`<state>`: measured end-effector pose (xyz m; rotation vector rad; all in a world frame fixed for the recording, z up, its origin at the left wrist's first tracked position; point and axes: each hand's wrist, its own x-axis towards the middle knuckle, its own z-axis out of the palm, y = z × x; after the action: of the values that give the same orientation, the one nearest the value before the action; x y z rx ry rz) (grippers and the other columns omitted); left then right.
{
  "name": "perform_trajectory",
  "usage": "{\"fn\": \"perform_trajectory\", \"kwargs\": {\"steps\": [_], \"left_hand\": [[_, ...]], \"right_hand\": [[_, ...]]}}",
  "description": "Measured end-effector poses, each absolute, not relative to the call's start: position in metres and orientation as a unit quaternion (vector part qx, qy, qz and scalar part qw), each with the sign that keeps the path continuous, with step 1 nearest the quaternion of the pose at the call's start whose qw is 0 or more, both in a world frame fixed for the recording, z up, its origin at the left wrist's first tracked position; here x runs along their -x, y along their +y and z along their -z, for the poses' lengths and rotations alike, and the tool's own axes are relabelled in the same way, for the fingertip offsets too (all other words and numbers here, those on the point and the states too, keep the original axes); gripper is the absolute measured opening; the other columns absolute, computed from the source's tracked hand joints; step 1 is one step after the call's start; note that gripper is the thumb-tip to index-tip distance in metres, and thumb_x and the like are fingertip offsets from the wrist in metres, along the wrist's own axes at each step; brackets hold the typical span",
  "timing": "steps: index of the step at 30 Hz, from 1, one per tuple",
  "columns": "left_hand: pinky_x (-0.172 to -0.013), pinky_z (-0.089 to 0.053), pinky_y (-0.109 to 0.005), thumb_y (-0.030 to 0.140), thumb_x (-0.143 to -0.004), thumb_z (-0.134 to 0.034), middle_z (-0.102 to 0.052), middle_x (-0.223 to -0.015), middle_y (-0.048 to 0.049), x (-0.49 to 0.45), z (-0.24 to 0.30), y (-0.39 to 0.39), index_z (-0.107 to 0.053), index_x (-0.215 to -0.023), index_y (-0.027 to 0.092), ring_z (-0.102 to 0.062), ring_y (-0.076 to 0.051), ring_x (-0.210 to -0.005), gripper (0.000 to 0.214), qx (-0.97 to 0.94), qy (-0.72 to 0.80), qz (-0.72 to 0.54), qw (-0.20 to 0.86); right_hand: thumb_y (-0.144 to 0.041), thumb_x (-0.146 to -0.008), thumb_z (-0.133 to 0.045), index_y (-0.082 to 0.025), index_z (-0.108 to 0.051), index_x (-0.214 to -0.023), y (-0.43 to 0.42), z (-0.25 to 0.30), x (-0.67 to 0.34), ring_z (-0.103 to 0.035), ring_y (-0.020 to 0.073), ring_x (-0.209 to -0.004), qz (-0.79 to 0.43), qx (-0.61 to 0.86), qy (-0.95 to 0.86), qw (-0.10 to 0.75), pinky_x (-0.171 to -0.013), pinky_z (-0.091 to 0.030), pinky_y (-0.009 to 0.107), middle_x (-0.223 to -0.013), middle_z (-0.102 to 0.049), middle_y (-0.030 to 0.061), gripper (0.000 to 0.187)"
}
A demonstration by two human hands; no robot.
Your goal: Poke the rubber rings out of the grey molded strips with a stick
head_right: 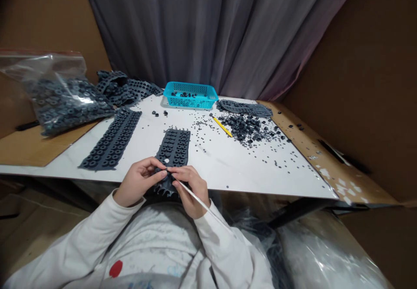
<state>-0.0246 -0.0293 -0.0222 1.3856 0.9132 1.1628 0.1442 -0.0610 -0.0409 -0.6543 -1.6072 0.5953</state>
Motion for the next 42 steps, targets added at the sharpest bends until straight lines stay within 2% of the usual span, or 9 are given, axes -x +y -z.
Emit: {"fn": "perform_trajectory", "kwargs": {"steps": [5, 9, 14, 18, 25, 31, 38, 42], "left_hand": [[-0.057, -0.043, -0.016, 0.024, -0.074, -0.072, -0.064, -0.064, 0.0016, 0.026, 0.021, -0.031, -0.062, -0.077, 0.015, -0.057, -0.008, -0.058, 0.014, -0.592, 0.377, -0.486, 0.521], [-0.064, -0.049, -0.018, 0.022, -0.076, -0.07, -0.069, -0.074, -0.0017, 0.029, 0.021, -0.032, -0.063, -0.084, 0.015, -0.064, -0.011, -0.068, 0.012, -0.615, 0.354, -0.479, 0.516], [-0.08, -0.053, -0.025, 0.02, -0.075, -0.07, -0.072, -0.096, -0.0091, 0.036, 0.022, -0.033, -0.062, -0.101, 0.015, -0.068, -0.018, -0.09, 0.028, -0.627, 0.321, -0.476, 0.527], [-0.085, -0.053, -0.026, 0.021, -0.074, -0.071, -0.071, -0.104, -0.0112, 0.039, 0.024, -0.034, -0.061, -0.107, 0.015, -0.068, -0.019, -0.096, 0.035, -0.627, 0.314, -0.467, 0.539], [-0.084, -0.054, -0.028, 0.019, -0.07, -0.074, -0.07, -0.105, -0.0132, 0.041, 0.024, -0.035, -0.06, -0.11, 0.013, -0.068, -0.021, -0.094, 0.042, -0.627, 0.299, -0.463, 0.551], [-0.085, -0.054, -0.03, 0.022, -0.068, -0.077, -0.071, -0.103, -0.013, 0.041, 0.021, -0.035, -0.06, -0.112, 0.014, -0.068, -0.022, -0.093, 0.048, -0.617, 0.299, -0.454, 0.569], [-0.085, -0.053, -0.032, 0.037, -0.078, -0.068, -0.07, -0.107, -0.0152, 0.043, 0.02, -0.037, -0.057, -0.122, 0.014, -0.067, -0.025, -0.098, 0.051, -0.616, 0.25, -0.461, 0.588], [-0.085, -0.052, -0.03, 0.036, -0.08, -0.067, -0.07, -0.106, -0.0127, 0.044, 0.02, -0.038, -0.058, -0.123, 0.016, -0.066, -0.024, -0.1, 0.049, -0.61, 0.239, -0.46, 0.599]], "right_hand": [[-0.013, -0.09, -0.054, -0.027, -0.06, -0.106, -0.062, 0.045, -0.144, -0.064, 0.021, -0.102, -0.265, 0.315, -0.669, 0.619, -0.088, -0.051, 0.041, -0.113, -0.068, 0.0077, 0.022], [-0.017, -0.09, -0.056, -0.026, -0.061, -0.101, -0.064, 0.043, -0.142, -0.065, 0.0199, -0.102, -0.308, 0.343, -0.625, 0.63, -0.09, -0.052, 0.039, -0.111, -0.069, 0.0066, 0.014], [-0.024, -0.09, -0.058, -0.024, -0.062, -0.093, -0.063, 0.034, -0.143, -0.065, 0.0181, -0.103, -0.395, 0.34, -0.547, 0.655, -0.091, -0.052, 0.036, -0.105, -0.071, 0.0038, 0.005], [-0.03, -0.089, -0.061, -0.024, -0.062, -0.091, -0.059, 0.033, -0.146, -0.067, 0.0182, -0.099, -0.455, 0.335, -0.491, 0.662, -0.09, -0.052, 0.035, -0.105, -0.072, 0.0026, 0.006], [-0.034, -0.087, -0.061, -0.022, -0.062, -0.09, -0.056, 0.036, -0.149, -0.067, 0.0196, -0.098, -0.465, 0.349, -0.483, 0.655, -0.09, -0.053, 0.037, -0.104, -0.072, 0.0044, 0.013], [-0.032, -0.087, -0.062, -0.023, -0.063, -0.09, -0.056, 0.036, -0.148, -0.067, 0.019, -0.098, -0.462, 0.341, -0.485, 0.66, -0.089, -0.053, 0.037, -0.103, -0.072, 0.0038, 0.01], [-0.031, -0.088, -0.062, -0.023, -0.063, -0.089, -0.056, 0.035, -0.148, -0.067, 0.0183, -0.097, -0.456, 0.342, -0.488, 0.661, -0.089, -0.053, 0.035, -0.102, -0.072, 0.0033, 0.009], [-0.031, -0.088, -0.061, -0.023, -0.063, -0.09, -0.056, 0.036, -0.148, -0.067, 0.0175, -0.097, -0.457, 0.344, -0.488, 0.659, -0.089, -0.053, 0.034, -0.103, -0.072, 0.0028, 0.008]]}}
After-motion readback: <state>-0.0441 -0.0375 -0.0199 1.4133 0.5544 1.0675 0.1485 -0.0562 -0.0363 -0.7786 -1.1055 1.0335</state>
